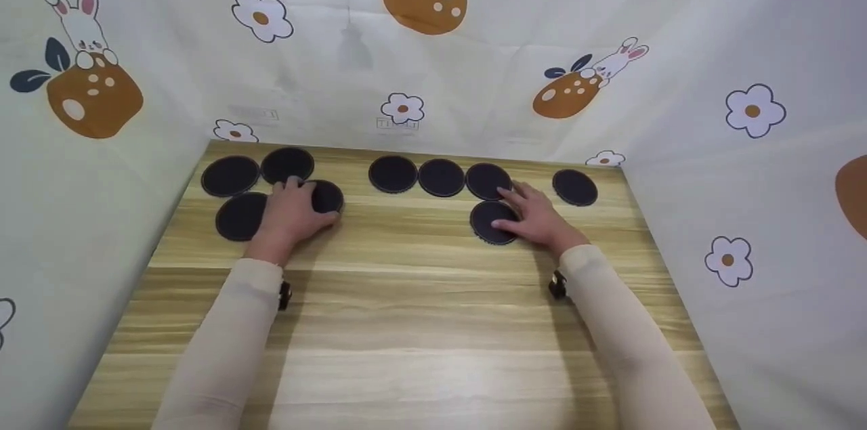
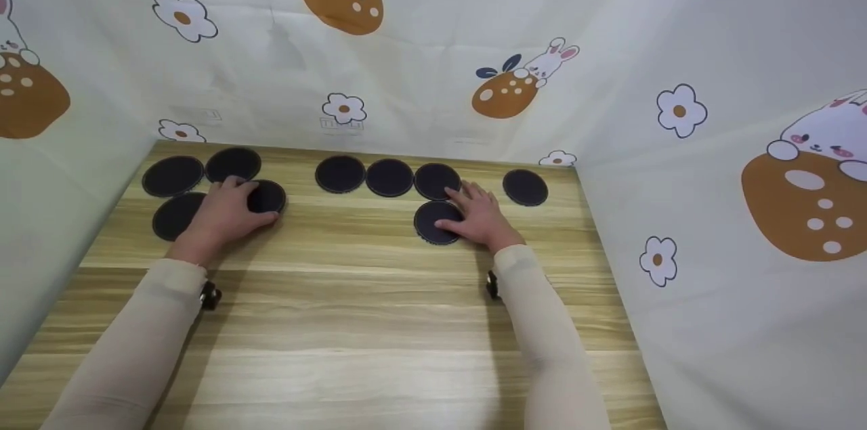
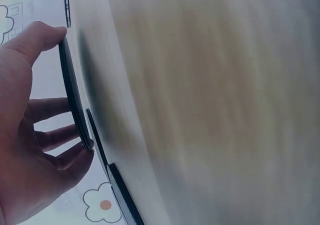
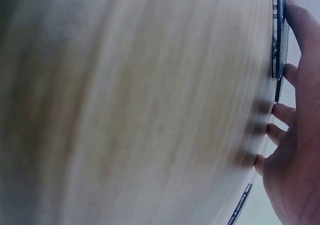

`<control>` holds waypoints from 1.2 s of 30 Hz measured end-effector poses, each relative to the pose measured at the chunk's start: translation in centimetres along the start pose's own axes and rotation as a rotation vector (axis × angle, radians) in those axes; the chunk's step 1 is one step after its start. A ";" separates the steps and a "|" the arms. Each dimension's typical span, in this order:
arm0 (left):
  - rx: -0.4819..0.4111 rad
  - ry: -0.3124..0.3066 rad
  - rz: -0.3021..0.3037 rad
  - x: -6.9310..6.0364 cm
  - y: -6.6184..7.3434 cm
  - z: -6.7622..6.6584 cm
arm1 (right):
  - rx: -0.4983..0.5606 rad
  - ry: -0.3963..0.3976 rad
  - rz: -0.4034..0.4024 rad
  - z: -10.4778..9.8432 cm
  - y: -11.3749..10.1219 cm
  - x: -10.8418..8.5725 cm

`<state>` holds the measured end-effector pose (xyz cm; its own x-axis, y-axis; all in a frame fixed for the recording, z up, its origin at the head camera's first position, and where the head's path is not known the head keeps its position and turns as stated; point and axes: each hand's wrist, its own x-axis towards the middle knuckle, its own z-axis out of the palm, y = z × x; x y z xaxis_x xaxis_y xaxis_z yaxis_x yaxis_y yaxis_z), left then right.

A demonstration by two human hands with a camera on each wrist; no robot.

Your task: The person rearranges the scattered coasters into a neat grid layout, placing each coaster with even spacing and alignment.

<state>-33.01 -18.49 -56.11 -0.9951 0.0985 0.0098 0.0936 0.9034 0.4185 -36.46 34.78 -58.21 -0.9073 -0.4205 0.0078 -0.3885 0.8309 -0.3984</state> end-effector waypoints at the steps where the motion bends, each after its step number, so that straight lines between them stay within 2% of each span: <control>1: -0.007 0.000 0.005 0.1 0.1 0.1 | 0.001 -0.001 -0.001 0.0 0.0 0.0; 8: -0.061 -0.029 0.066 0.5 1.2 0.8 | -0.005 0.000 -0.016 0.1 0.0 0.0; 17: -0.094 -0.074 0.143 0.7 3.6 1.8 | -0.002 -0.009 0.005 0.2 0.1 0.0; 31: -0.058 -0.122 0.251 1.9 8.1 3.1 | -0.004 0.000 -0.023 0.1 0.2 0.0; 36: -0.037 -0.120 0.298 2.0 9.9 3.7 | 0.006 -0.002 -0.012 0.1 0.1 0.1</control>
<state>-34.00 -7.82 -55.34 -0.9130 0.4069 0.0309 0.3768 0.8116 0.4464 -36.58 34.77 -58.31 -0.9023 -0.4309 0.0107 -0.3982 0.8238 -0.4034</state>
